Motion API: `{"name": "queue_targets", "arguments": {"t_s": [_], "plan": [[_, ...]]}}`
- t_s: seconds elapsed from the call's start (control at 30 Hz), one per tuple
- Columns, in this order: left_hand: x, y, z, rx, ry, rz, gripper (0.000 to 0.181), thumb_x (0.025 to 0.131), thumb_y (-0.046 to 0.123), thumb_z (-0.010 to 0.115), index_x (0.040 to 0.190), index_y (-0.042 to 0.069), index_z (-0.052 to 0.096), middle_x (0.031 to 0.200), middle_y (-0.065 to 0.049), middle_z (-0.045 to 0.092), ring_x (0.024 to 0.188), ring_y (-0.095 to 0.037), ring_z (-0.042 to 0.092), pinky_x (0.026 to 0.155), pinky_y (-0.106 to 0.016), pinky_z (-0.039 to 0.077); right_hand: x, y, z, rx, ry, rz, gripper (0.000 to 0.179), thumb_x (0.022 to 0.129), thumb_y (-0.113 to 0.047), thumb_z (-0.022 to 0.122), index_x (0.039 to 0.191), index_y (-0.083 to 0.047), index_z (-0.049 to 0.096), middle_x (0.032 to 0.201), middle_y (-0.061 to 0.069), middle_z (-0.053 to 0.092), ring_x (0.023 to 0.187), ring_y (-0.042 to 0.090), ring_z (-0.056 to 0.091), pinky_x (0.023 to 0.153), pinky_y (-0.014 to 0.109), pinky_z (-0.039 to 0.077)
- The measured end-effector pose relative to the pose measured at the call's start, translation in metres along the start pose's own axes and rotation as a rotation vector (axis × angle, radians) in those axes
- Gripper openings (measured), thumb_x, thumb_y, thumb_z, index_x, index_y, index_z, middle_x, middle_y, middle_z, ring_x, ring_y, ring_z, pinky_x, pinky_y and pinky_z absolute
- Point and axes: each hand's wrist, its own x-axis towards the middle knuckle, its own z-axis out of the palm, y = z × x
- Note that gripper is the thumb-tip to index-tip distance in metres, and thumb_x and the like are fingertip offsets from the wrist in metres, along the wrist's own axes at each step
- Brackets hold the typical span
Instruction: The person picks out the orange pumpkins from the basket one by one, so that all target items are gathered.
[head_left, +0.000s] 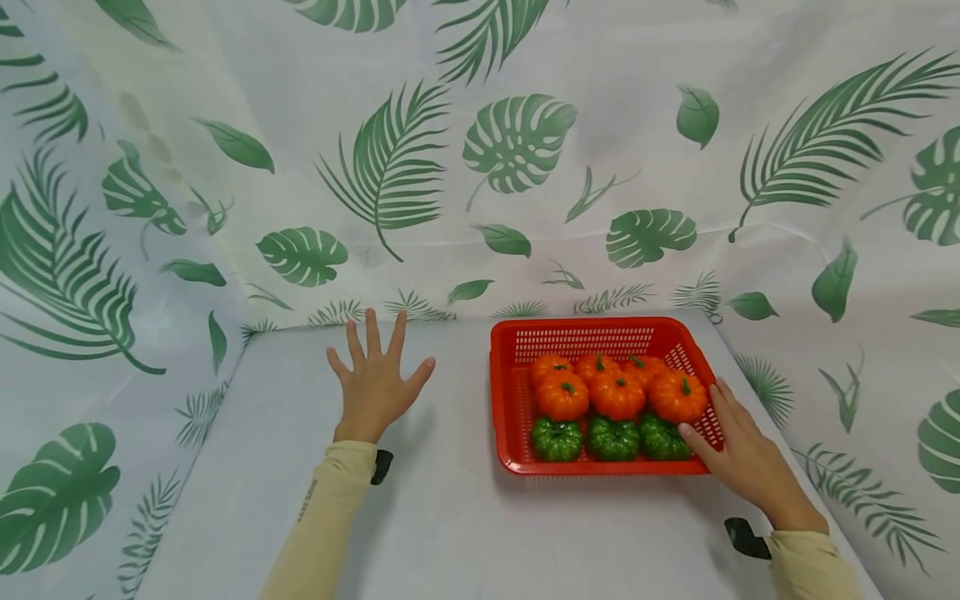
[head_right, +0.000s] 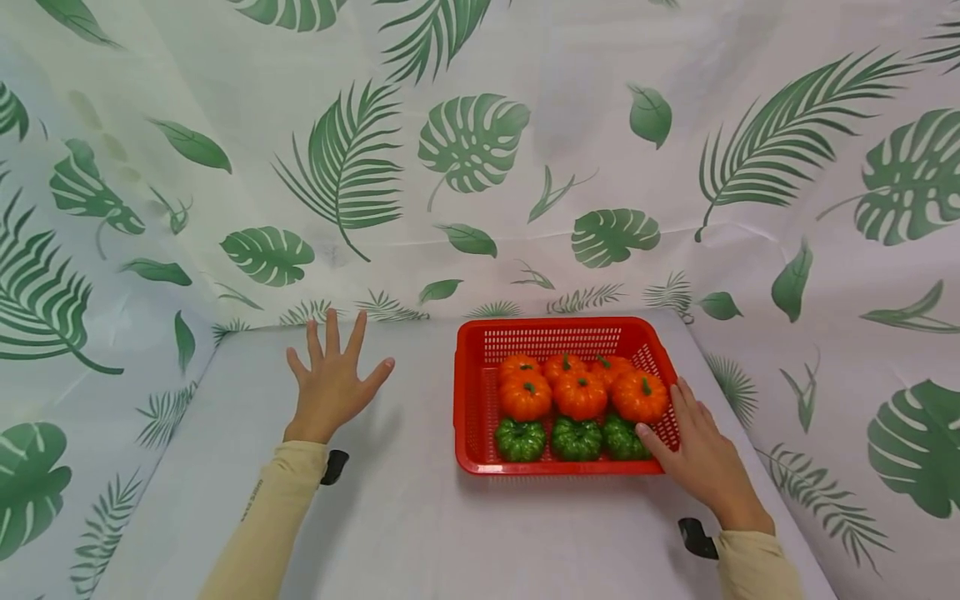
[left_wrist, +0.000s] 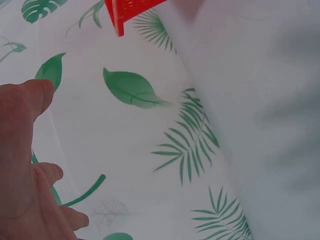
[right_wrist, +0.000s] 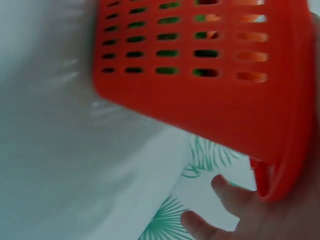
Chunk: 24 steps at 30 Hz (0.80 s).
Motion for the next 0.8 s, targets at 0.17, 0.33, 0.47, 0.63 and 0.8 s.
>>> {"name": "queue_targets", "arguments": {"t_s": [0.17,0.33,0.47,0.63,0.8], "plan": [[0.0,0.004,0.0,-0.045,-0.007,0.002,0.093,0.103,0.066,0.056,0.175,0.025,0.012,0.177,-0.022,-0.009,0.159,-0.051,-0.016,0.114,-0.083,-0.008,0.001,0.004,0.004,0.001,-0.013,0.017,0.101,0.108,-0.057,0.052,0.169,0.003,-0.001,0.176,0.024,-0.006,0.148,0.064,0.024,0.103,0.086,0.03],[0.001,0.011,0.001,-0.089,-0.015,0.0,0.095,0.103,0.065,0.057,0.175,0.024,0.009,0.177,-0.022,-0.008,0.159,-0.051,-0.012,0.115,-0.082,-0.005,0.0,0.005,0.006,-0.016,-0.017,0.03,0.101,0.108,-0.059,0.05,0.168,0.003,-0.002,0.176,0.023,-0.008,0.145,0.065,0.029,0.096,0.085,0.039],[0.003,0.018,0.004,-0.161,-0.016,-0.006,0.1,0.102,0.065,0.059,0.175,0.023,0.003,0.177,-0.021,-0.008,0.16,-0.05,-0.009,0.118,-0.08,-0.002,0.0,0.003,0.005,-0.03,-0.023,0.035,0.102,0.108,-0.059,0.05,0.168,0.004,-0.003,0.176,0.022,-0.01,0.14,0.067,0.035,0.091,0.082,0.045],[0.006,0.034,0.009,-0.376,0.01,-0.004,0.105,0.099,0.059,0.065,0.174,0.02,0.003,0.178,-0.021,-0.001,0.16,-0.051,-0.001,0.119,-0.079,0.003,-0.001,0.004,0.006,-0.039,-0.027,0.041,0.103,0.108,-0.061,0.049,0.168,0.003,-0.005,0.176,0.022,-0.012,0.135,0.069,0.039,0.085,0.08,0.05],[0.006,0.06,0.019,-0.635,0.001,-0.014,0.107,0.097,0.054,0.069,0.175,0.023,0.002,0.179,-0.015,0.001,0.162,-0.043,0.003,0.121,-0.076,0.013,-0.002,0.004,0.008,-0.026,0.007,0.032,0.1,0.108,-0.058,0.05,0.169,0.001,-0.003,0.177,0.021,-0.008,0.133,0.068,0.041,0.084,0.082,0.049]]}}
